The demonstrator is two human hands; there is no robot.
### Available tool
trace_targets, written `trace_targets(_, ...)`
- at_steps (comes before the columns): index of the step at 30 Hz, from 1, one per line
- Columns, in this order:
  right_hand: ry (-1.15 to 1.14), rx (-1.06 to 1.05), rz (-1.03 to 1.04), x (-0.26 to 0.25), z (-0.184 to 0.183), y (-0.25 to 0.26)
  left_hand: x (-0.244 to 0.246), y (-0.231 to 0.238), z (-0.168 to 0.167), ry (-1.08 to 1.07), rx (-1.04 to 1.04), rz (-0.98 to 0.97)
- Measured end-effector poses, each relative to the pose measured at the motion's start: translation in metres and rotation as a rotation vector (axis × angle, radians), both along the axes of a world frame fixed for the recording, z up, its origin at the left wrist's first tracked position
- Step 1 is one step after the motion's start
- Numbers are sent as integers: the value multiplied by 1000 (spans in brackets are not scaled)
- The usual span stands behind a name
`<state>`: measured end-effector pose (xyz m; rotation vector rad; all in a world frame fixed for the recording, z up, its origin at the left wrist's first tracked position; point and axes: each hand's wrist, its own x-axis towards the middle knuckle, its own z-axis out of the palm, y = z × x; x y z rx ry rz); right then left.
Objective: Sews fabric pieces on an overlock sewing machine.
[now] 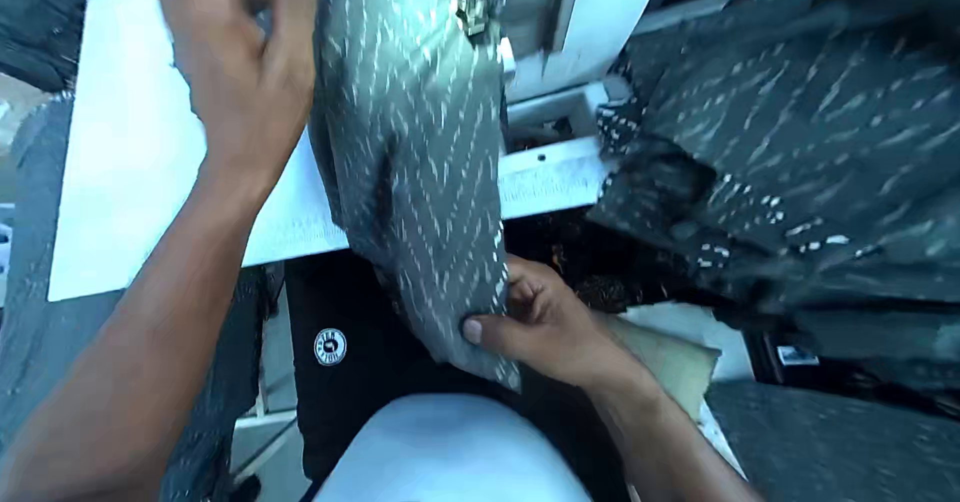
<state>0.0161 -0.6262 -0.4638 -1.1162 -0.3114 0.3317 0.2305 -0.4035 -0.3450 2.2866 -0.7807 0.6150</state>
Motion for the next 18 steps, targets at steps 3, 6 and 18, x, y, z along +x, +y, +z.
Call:
trace_targets(3, 35, -78, 7, -36, -24, 8, -101, 21, -23, 120, 3, -115)
trace_targets(6, 51, -49, 8, -74, -31, 7, -181, 35, -48, 212, 57, -190)
trace_targets(18, 108, 89, -145, -129, -20, 10, -288, 16, -106, 36, 165, -450)
